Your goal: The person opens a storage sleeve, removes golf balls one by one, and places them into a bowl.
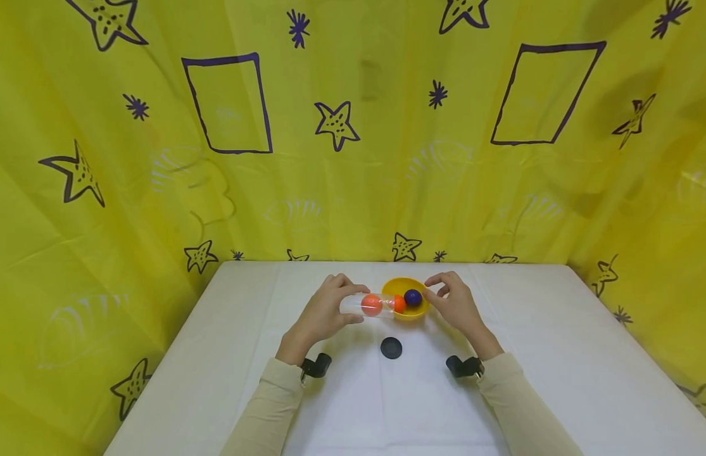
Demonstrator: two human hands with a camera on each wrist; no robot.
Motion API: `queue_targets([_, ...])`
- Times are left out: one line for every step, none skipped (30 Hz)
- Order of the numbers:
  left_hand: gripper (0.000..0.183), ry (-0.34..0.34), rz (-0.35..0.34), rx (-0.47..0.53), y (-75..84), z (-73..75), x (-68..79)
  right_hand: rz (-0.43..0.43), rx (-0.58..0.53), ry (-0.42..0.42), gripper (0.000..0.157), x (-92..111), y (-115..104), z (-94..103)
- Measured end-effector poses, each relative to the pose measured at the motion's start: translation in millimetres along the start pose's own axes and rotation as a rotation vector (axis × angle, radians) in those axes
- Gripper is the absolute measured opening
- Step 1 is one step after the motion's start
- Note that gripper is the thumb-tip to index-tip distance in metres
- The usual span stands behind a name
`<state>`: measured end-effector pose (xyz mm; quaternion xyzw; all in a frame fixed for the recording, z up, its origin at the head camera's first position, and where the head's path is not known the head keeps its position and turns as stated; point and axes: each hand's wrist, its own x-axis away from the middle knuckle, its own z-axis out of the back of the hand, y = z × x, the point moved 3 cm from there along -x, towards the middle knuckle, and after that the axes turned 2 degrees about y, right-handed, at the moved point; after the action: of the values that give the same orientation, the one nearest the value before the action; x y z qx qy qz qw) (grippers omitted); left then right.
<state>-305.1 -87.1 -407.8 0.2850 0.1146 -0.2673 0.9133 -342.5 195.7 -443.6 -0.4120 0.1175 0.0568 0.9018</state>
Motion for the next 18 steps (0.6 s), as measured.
queue_targets([0.046, 0.002, -0.002, -0.003, 0.0, -0.1, 0.0, 0.003, -0.008, 0.000, 0.023, 0.9, -1.7, 0.4])
queue_targets([0.046, 0.002, -0.003, -0.005, 0.1, -0.2, 0.1, 0.006, -0.017, -0.002, 0.023, 2.0, -3.3, 0.8])
queue_targets([0.046, 0.003, -0.006, -0.006, 0.2, -0.4, 0.2, 0.009, -0.027, -0.004, 0.022, 3.1, -4.7, 1.1])
queue_targets([0.046, 0.003, -0.008, -0.006, 0.3, -0.6, 0.1, 0.011, -0.036, -0.008, 0.022, 4.3, -6.4, 1.2])
queue_targets([0.046, 0.003, -0.010, -0.007, 0.5, -0.6, 0.1, 0.011, -0.042, -0.015, 0.022, 5.9, -8.1, 1.3])
queue_targets([0.046, 0.004, -0.011, -0.007, 0.7, -0.6, 0.0, 0.014, -0.046, -0.026, 0.022, 7.6, -9.5, 1.2])
queue_targets([0.046, 0.004, -0.013, -0.003, 0.6, -0.6, -0.1, 0.015, -0.050, -0.037, 0.022, 9.2, -11.5, 0.8])
queue_targets([0.046, 0.004, -0.013, -0.002, 0.5, -0.6, -0.2, 0.019, -0.059, -0.050, 0.021, 10.9, -13.3, 0.3])
queue_targets([0.046, 0.004, -0.015, -0.002, 0.4, -0.5, -0.4, 0.024, -0.067, -0.065, 0.021, 12.6, -15.3, -0.4])
queue_targets([0.046, 0.004, -0.014, -0.002, 0.3, -0.4, -0.5, 0.034, -0.074, -0.085, 0.021, 14.6, -17.6, -1.0])
queue_targets([0.046, 0.004, -0.015, -0.003, 0.3, -0.2, -0.6, 0.047, -0.079, -0.108, 0.021, 16.5, -19.7, -1.9])
queue_targets([0.045, 0.004, -0.017, -0.004, 0.4, -0.1, -0.7, 0.061, -0.089, -0.134, 0.021, 18.3, -22.1, -2.9])
queue_targets([0.046, 0.004, -0.017, -0.005, 0.4, 0.1, -0.7, 0.079, -0.102, -0.158, 0.020, 19.9, -24.5, -4.0])
queue_targets([0.046, 0.003, -0.019, -0.006, 0.7, 0.4, -0.7, 0.095, -0.115, -0.184, 0.020, 21.5, -26.7, -5.1])
queue_targets([0.046, 0.003, -0.020, -0.007, 0.9, 0.7, -0.7, 0.113, -0.122, -0.211, 0.021, 22.9, -28.7, -6.5])
queue_targets([0.046, 0.002, -0.020, -0.008, 1.2, 1.1, -0.6, 0.132, -0.129, -0.234, 0.021, 24.1, -30.3, -7.9])
queue_targets([0.045, 0.002, -0.020, -0.008, 1.3, 1.4, -0.5, 0.148, -0.140, -0.254, 0.022, 25.1, -31.6, -9.4])
queue_targets([0.045, 0.003, -0.020, -0.009, 1.5, 1.7, -0.6, 0.162, -0.153, -0.269, 0.022, 25.8, -32.8, -10.8])
